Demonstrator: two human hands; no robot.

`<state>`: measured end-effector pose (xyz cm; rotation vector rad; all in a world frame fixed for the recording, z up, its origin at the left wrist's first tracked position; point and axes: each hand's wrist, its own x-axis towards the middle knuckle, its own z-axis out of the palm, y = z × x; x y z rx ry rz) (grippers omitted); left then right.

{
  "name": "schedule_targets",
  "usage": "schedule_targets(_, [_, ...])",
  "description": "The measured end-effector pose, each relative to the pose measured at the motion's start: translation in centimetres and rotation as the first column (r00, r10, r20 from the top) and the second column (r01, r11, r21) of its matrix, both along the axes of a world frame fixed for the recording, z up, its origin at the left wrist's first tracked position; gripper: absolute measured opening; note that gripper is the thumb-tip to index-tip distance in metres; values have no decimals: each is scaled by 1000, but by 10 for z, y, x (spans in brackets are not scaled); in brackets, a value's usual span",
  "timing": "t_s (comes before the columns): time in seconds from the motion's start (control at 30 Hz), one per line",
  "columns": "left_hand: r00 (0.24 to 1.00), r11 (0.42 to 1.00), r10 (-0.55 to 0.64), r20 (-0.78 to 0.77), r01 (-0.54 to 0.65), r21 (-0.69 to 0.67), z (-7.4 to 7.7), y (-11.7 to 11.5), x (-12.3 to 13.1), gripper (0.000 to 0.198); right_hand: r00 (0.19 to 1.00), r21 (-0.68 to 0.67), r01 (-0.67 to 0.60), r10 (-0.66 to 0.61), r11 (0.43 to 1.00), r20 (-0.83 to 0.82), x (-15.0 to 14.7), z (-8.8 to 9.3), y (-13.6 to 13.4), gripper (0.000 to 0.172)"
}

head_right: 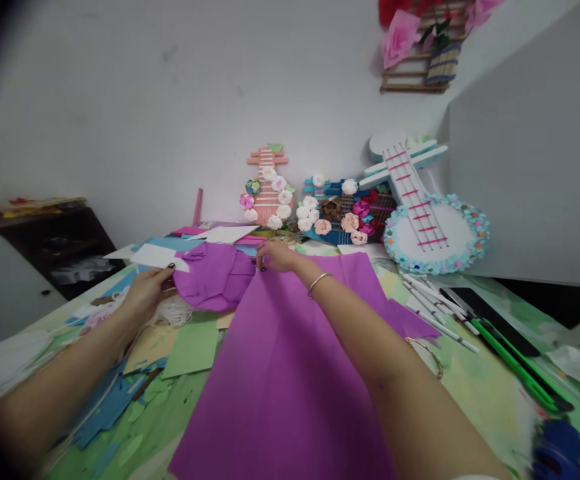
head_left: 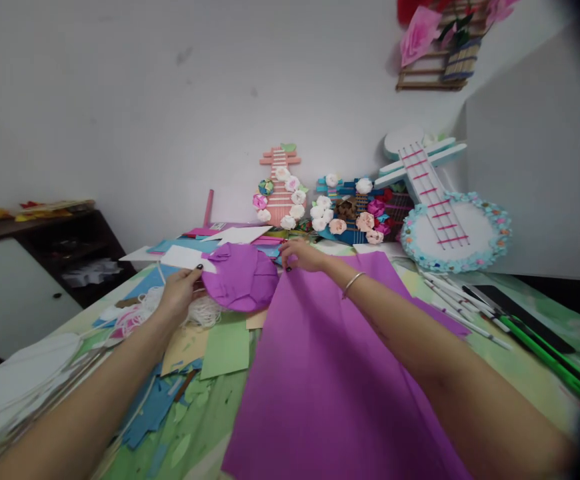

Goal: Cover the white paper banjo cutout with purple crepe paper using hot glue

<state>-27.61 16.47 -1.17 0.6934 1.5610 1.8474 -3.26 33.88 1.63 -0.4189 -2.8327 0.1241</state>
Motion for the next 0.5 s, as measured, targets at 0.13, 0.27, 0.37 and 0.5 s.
schedule_targets(0.13, [987,992,-120,108,123,-21,1,6,46,16,997,12,-30,31,999,-76,14,26,1,18])
schedule_targets(0.27, [940,960,-258,223,276,-49,-8,6,101,13,996,30,-15,17,999,-82,11,34,-4,25])
schedule_targets(0.37, [895,930,-318,313,359,-81,-24,3,135,6,999,34,18,-16,999,-52,5,29,-8,25])
schedule_targets(0.5, [835,877,-362,415,456,-152,-41,-3,158,3,998,36,63,-63,997,15,2,15,-18,24])
